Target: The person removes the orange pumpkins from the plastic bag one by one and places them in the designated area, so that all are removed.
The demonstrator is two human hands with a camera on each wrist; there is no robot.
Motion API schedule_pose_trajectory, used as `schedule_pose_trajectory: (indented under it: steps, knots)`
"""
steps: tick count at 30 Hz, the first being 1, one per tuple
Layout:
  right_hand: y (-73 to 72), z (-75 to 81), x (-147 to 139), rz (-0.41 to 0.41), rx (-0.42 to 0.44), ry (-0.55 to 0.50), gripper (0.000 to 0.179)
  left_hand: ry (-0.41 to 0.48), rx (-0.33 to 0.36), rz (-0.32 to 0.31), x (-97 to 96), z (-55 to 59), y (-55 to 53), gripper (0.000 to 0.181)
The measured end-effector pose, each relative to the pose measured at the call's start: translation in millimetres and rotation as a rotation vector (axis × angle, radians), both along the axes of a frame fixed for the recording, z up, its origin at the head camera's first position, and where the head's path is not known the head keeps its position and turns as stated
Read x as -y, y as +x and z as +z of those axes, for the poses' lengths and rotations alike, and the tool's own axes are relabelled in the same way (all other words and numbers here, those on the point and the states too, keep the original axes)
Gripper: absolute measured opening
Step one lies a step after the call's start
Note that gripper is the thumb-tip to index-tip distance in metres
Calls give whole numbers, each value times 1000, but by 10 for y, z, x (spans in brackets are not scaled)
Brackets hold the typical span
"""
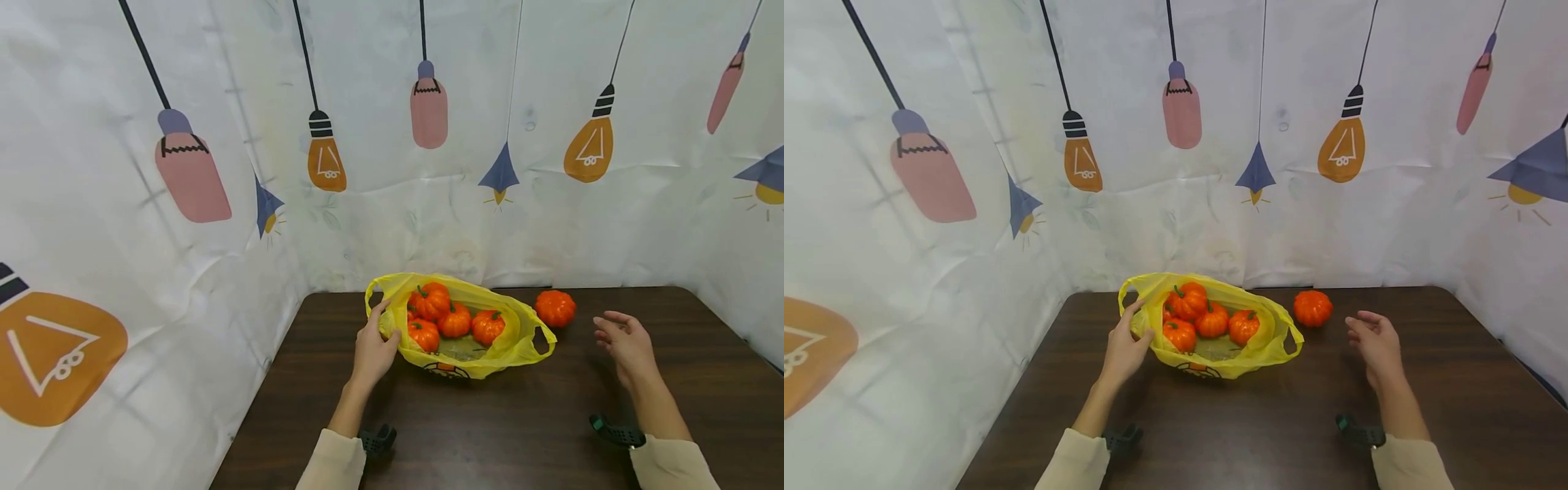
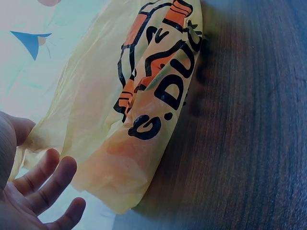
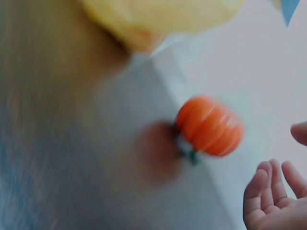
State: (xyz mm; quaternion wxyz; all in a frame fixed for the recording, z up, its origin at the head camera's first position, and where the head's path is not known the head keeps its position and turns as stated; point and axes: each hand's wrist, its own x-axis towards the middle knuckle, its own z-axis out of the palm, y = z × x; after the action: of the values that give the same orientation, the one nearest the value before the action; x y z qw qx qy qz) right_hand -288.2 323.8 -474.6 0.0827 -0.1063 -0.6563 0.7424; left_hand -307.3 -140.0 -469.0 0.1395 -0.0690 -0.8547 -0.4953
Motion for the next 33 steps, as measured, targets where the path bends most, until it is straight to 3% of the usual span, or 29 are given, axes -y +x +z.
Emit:
schedule_pose_trajectory:
  steps: [3,7,15,21,25,33]
  knots:
    - [52,166,91,-6,-113,-7,21,-1,-4,3,-4,-6,-2,61]
    - [101,366,270,62,-246,30,16,-10,-8,11,3,-9,0,61]
    - [210,690,759,149,-423,297,19,-4,2,11,-1,-1,0,61]
    - [259,828,1111,231,-528,408,21,-1,3,2,-7,13,10,61]
    - [220,819,1317,274,-536,450,22,-6,-20,-6,-14,13,10,61]
    - [47,653,1676,340,-433,457,33,-13,-35,-1,-27,7,2,61]
